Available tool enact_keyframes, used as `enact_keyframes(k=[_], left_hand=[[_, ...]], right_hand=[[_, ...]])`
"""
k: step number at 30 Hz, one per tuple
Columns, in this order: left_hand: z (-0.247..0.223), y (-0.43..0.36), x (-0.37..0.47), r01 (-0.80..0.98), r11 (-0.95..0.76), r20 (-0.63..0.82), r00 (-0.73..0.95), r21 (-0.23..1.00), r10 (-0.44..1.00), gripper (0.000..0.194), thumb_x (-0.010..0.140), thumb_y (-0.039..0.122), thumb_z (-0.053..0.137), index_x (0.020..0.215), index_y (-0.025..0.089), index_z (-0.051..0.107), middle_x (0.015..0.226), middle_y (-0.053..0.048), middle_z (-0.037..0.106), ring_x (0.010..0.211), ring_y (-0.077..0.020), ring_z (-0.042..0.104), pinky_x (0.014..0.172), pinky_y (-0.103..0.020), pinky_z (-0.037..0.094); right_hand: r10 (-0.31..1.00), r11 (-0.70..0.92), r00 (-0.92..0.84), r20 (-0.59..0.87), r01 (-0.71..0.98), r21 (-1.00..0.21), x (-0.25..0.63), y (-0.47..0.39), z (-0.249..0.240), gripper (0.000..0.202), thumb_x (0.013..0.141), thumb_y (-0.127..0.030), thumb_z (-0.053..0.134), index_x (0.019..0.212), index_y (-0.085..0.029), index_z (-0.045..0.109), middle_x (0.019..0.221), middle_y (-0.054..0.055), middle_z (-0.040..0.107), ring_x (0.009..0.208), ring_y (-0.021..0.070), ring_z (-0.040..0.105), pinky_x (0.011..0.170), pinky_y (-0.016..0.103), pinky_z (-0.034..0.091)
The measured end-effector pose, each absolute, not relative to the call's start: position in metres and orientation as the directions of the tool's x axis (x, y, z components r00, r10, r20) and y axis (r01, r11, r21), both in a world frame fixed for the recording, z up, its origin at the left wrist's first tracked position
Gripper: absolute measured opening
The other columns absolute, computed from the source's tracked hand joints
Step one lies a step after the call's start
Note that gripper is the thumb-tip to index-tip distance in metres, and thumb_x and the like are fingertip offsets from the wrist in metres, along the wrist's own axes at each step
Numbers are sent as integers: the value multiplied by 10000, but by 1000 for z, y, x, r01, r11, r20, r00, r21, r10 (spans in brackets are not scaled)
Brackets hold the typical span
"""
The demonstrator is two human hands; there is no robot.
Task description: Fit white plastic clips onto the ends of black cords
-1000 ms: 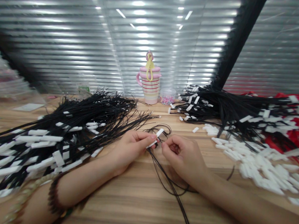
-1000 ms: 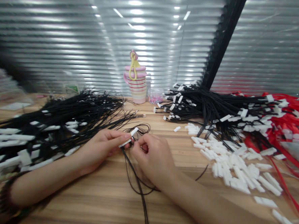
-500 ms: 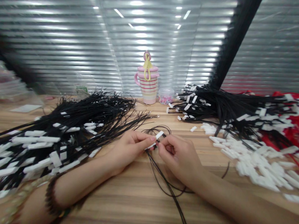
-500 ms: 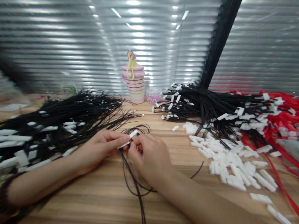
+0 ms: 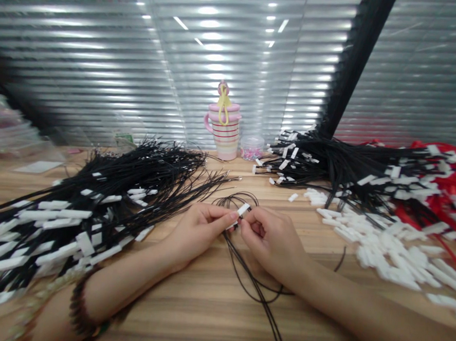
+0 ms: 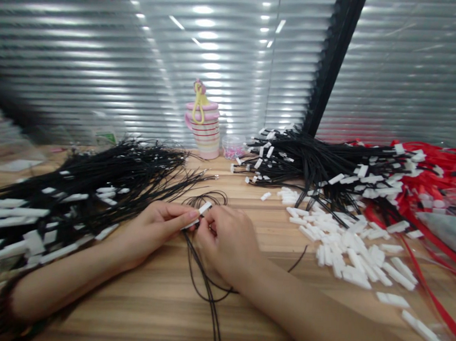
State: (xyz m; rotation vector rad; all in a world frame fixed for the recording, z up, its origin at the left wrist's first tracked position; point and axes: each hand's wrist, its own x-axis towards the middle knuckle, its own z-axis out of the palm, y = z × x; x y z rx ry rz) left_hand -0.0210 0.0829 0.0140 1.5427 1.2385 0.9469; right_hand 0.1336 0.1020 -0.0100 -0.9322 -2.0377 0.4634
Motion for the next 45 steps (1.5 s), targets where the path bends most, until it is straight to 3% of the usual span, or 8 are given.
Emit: enact_keyframes(k=[10, 21, 27, 30, 33, 37, 41, 45], left_hand=[[15, 84, -20, 228, 10, -4, -25, 974, 1000, 194, 693, 317, 614, 710, 129, 662, 673, -19, 627, 597, -101, 493, 574, -192, 353], [15, 86, -22, 95, 53, -54, 4, 994, 999, 217, 680, 333, 637, 719, 123, 600, 614, 14, 555, 437, -30, 320, 432, -181, 208], [14, 91, -30, -111, 75, -76, -3, 991, 997, 227, 690, 335, 635, 690, 115, 582, 619, 8, 517, 451, -25, 282, 407, -172, 155], [16, 94, -34, -198, 84, -89, -16, 977, 996, 216, 673, 300, 657, 699, 103, 571, 617, 9, 492, 452, -22, 278, 402, -166, 151], [21, 95, -37, -225, 73, -77, -7, 972, 997, 217, 680, 296, 649, 707, 103, 553, 615, 14, 481, 441, -20, 251, 399, -164, 137], [31, 94, -41, -227, 17, -20, -13, 974, 1000, 225, 708, 322, 621, 707, 112, 540, 635, 14, 508, 436, -19, 215, 400, -164, 126], [40, 88, -37, -170, -32, 41, 47, 985, 998, 217, 723, 329, 609, 710, 119, 557, 619, 11, 529, 453, -24, 255, 412, -168, 139], [43, 80, -30, -49, -38, 45, 145, 998, 988, 226, 740, 349, 587, 725, 124, 566, 645, -8, 563, 506, -42, 363, 447, -172, 190]], right_hand=[[806, 515, -478, 348, 279, -811, 136, 111, -5, 157, 789, -202, 486, 744, -117, 610, 619, 2, 558, 525, 78, 443, 467, 180, 309], [806, 507, -468, 364, 226, -832, 135, 110, -6, 171, 791, -212, 488, 775, -112, 625, 693, 28, 612, 587, 100, 508, 520, 193, 369], [762, 514, -539, 359, 167, -841, 137, 117, -6, 189, 798, -236, 497, 789, -121, 647, 700, 22, 597, 620, 103, 490, 539, 195, 350], [689, 417, -699, 192, 165, -894, 146, 126, 1, 245, 790, -293, 515, 701, -108, 648, 568, -3, 529, 520, 77, 411, 469, 185, 287], [526, 247, -851, 6, 146, -958, 158, 135, 11, 230, 772, -319, 545, 775, -118, 656, 489, -38, 455, 446, 51, 347, 428, 166, 256], [386, -10, -901, -199, 211, -977, 162, 144, 19, 193, 778, -293, 539, 786, -111, 602, 502, -34, 494, 403, 30, 395, 399, 126, 286], [312, -165, -897, -315, 275, -947, 152, 156, 21, 120, 751, -183, 512, 804, -97, 577, 725, 71, 625, 582, 91, 581, 468, 136, 398], [358, -374, -879, -314, 173, -911, 140, 172, 21, 202, 748, -167, 422, 828, -79, 585, 827, 118, 628, 739, 170, 614, 628, 272, 481]])
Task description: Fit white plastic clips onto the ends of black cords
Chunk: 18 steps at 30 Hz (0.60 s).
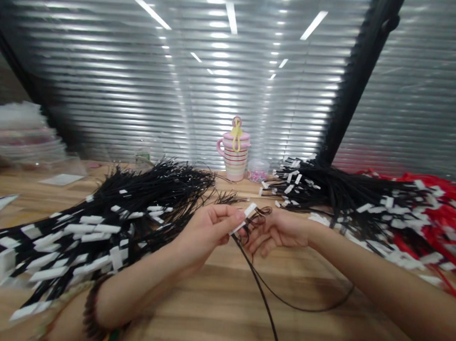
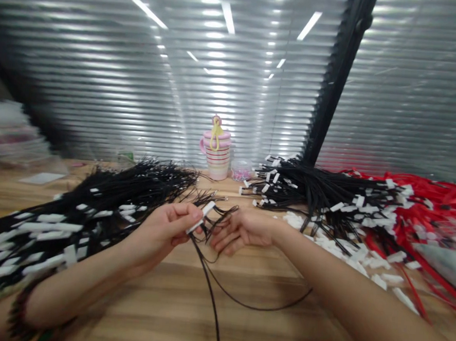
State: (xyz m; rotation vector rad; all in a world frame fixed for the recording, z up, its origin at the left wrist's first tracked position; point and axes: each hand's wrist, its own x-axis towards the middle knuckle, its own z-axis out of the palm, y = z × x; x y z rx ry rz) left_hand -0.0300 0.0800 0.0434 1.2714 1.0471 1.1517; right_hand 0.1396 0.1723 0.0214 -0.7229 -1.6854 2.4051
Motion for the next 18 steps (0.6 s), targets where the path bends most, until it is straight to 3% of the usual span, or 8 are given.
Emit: enact_keyframes(k=[2, 5, 10, 11, 13, 15, 18], left_hand=[[42, 77, -27, 7, -25, 23, 164, 1000, 986, 241, 733, 368, 585, 732, 128, 569, 646, -10, 567, 523, -53, 393, 458, -175, 203], [39, 77, -23, 80, -47, 36, 129, 996, 991, 245, 708, 371, 603, 704, 127, 573, 623, 3, 554, 513, -59, 399, 459, -180, 220], [29, 78, -21, 193, -125, 111, 83, 973, 990, 238, 705, 357, 595, 690, 121, 565, 663, -10, 567, 595, -94, 472, 565, -194, 337], [26, 78, -21, 227, -141, 125, 86, 964, 988, 243, 710, 360, 587, 690, 119, 561, 672, -17, 567, 619, -105, 483, 585, -201, 350], [18, 78, -22, 301, -162, 136, 107, 940, 985, 257, 722, 373, 566, 701, 117, 555, 677, -29, 566, 634, -121, 494, 596, -214, 364], [10, 78, -22, 349, -155, 117, 127, 924, 985, 273, 732, 392, 545, 722, 119, 553, 674, -38, 572, 628, -133, 505, 585, -224, 371], [5, 79, -21, 365, -116, 72, 131, 924, 989, 285, 729, 405, 540, 738, 121, 559, 679, -49, 587, 628, -148, 522, 576, -233, 378]], right_hand=[[493, -451, -834, -248, -1, -893, 132, 179, 20, 254, 782, -210, 357, 779, -85, 578, 756, 101, 625, 679, 159, 608, 634, 294, 480], [661, -438, -737, -142, -224, -871, 119, 184, 18, 343, 812, -254, 244, 750, -112, 550, 736, 84, 615, 649, 137, 585, 599, 260, 470], [665, -404, -738, -116, -225, -887, 99, 187, 18, 511, 832, -487, 162, 719, -129, 510, 694, 93, 600, 593, 147, 566, 525, 241, 447], [653, -349, -747, -121, -156, -924, 97, 188, 20, 536, 830, -524, 157, 717, -130, 502, 668, 92, 593, 547, 150, 554, 497, 251, 439], [674, -87, -735, -81, 29, -996, 95, 191, 24, 544, 831, -555, 166, 734, -131, 492, 648, 86, 586, 496, 152, 530, 459, 262, 418], [721, 231, -692, 43, 181, -956, 98, 193, 29, 454, 829, -527, 281, 736, -135, 489, 661, 66, 575, 523, 140, 520, 484, 245, 404], [756, 462, -606, 248, 226, -857, 111, 185, 37, 253, 765, -379, 509, 723, -130, 509, 711, 40, 544, 638, 119, 494, 562, 207, 368]])
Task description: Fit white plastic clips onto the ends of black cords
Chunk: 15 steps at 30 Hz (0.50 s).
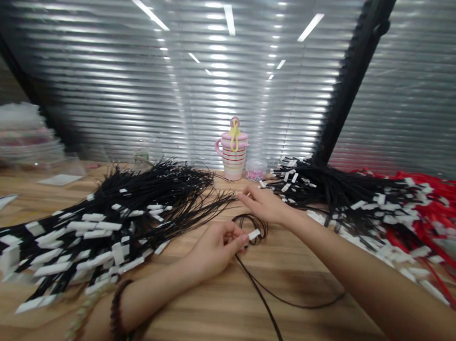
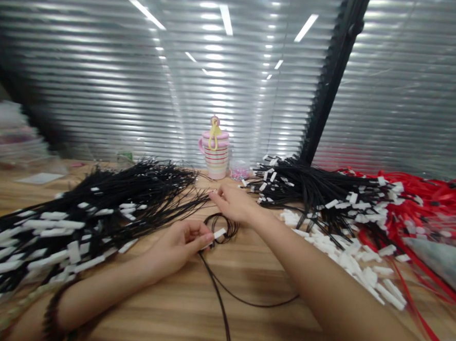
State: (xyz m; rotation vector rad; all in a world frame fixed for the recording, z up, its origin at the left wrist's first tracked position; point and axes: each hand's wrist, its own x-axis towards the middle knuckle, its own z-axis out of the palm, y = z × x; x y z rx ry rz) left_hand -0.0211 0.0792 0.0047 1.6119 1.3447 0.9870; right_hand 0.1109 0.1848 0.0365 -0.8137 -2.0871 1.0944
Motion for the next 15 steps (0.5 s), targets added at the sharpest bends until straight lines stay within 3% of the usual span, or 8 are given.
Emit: enact_keyframes(k=[4, 7, 12, 15], left_hand=[[8, 81, -19, 337, -98, 61, 119, 936, 991, 282, 728, 397, 540, 703, 116, 544, 650, -43, 573, 609, -138, 508, 565, -229, 371], [10, 83, -18, 328, -123, 87, 122, 937, 989, 278, 746, 381, 522, 689, 110, 545, 643, -37, 560, 600, -122, 477, 556, -218, 354], [10, 82, -18, 210, -71, 59, 63, 975, 996, 273, 725, 385, 553, 674, 118, 520, 596, -2, 527, 547, -98, 445, 519, -201, 340], [9, 81, -21, 153, -50, 39, 72, 987, 997, 268, 725, 383, 557, 688, 120, 516, 607, 1, 530, 551, -96, 456, 528, -201, 348]], right_hand=[[689, 722, -469, 553, 370, -585, 131, 143, 43, 69, 746, -190, 493, 788, -139, 512, 651, 2, 526, 567, 92, 463, 512, 187, 323], [734, 674, -484, 477, 432, -599, 139, 107, 35, 62, 716, -191, 512, 674, -145, 509, 520, -24, 488, 454, 72, 423, 433, 173, 279], [705, 662, -644, 297, 448, -601, 130, 89, 4, 157, 737, -175, 470, 636, -148, 587, 570, -2, 562, 502, 80, 453, 465, 189, 264], [723, 602, -644, 250, 409, -686, 125, 97, -6, 182, 758, -196, 458, 678, -141, 612, 586, 2, 560, 519, 84, 437, 479, 192, 269]])
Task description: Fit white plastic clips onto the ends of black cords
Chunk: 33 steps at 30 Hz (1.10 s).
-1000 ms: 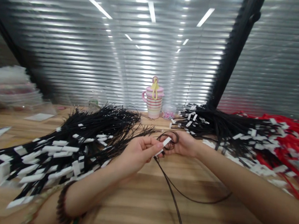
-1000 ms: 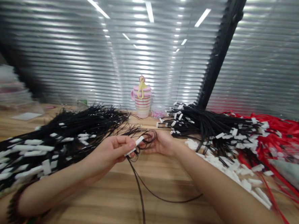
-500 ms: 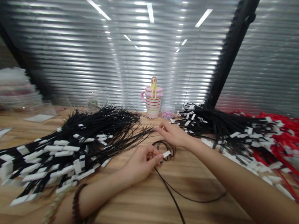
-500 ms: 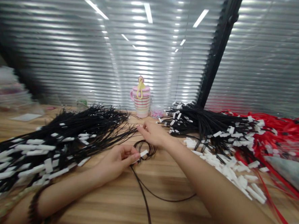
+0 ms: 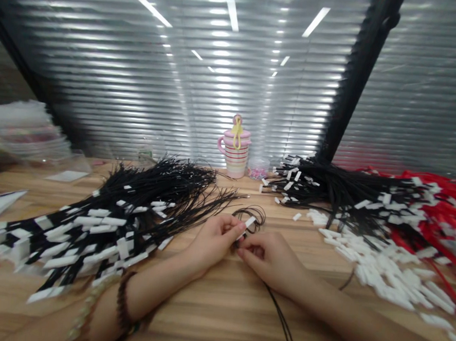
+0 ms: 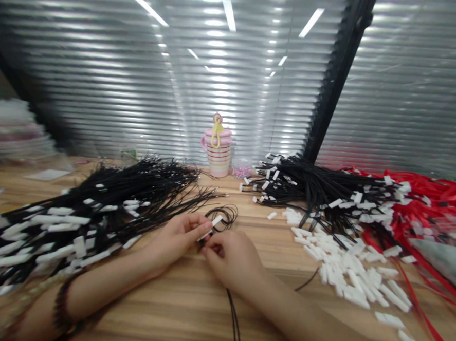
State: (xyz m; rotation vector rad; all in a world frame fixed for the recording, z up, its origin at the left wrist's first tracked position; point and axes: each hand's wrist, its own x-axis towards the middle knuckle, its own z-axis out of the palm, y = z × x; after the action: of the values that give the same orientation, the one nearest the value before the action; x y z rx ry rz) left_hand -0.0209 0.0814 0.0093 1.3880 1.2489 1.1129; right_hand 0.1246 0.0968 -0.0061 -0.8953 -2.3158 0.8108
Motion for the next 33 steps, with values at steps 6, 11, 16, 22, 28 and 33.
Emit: enact_keyframes(k=[6, 11, 16, 22, 28, 33], left_hand=[[6, 83, -25, 202, -89, 78, 60, 975, 995, 258, 740, 372, 551, 727, 115, 535, 658, -4, 537, 607, -96, 454, 571, -200, 340], [5, 84, -24, 220, -116, 102, 75, 969, 992, 267, 746, 378, 542, 720, 113, 531, 650, -5, 529, 600, -97, 441, 565, -205, 334], [7, 81, -23, 218, -123, 108, 81, 968, 991, 263, 751, 374, 536, 716, 114, 529, 648, -15, 544, 604, -108, 465, 580, -217, 361], [8, 81, -20, 240, -111, 108, 27, 965, 994, 246, 728, 352, 565, 692, 110, 541, 622, -11, 545, 582, -106, 474, 562, -209, 362], [6, 83, -21, 267, -125, 125, 17, 955, 992, 268, 729, 379, 554, 698, 113, 554, 653, -29, 570, 609, -121, 494, 584, -219, 375], [7, 83, -20, 300, -108, 117, -12, 948, 993, 272, 728, 381, 554, 699, 110, 552, 644, -23, 565, 613, -119, 492, 600, -218, 373]], right_hand=[[740, 438, -658, 138, 315, -842, 128, 107, -9, 296, 807, -304, 425, 626, -117, 566, 559, -7, 484, 514, 76, 376, 469, 185, 263], [750, 433, -650, 125, 339, -835, 128, 106, -14, 247, 789, -292, 441, 688, -123, 590, 609, 11, 544, 527, 87, 423, 465, 185, 273], [754, 611, -597, 275, 485, -626, 126, 98, -11, 162, 764, -203, 439, 692, -140, 570, 619, 15, 557, 540, 96, 444, 491, 199, 269], [666, 742, -639, 385, 514, -430, 127, 92, -6, 145, 790, -160, 401, 727, -139, 530, 710, 27, 572, 596, 98, 466, 537, 202, 290], [616, 782, -739, 274, 530, -328, 139, 101, 11, 66, 711, -135, 448, 706, -147, 513, 678, 18, 554, 611, 107, 469, 545, 202, 297], [556, 819, -803, 216, 482, -312, 147, 106, 21, 177, 803, -187, 391, 684, -151, 516, 701, 22, 577, 635, 105, 485, 577, 203, 315]])
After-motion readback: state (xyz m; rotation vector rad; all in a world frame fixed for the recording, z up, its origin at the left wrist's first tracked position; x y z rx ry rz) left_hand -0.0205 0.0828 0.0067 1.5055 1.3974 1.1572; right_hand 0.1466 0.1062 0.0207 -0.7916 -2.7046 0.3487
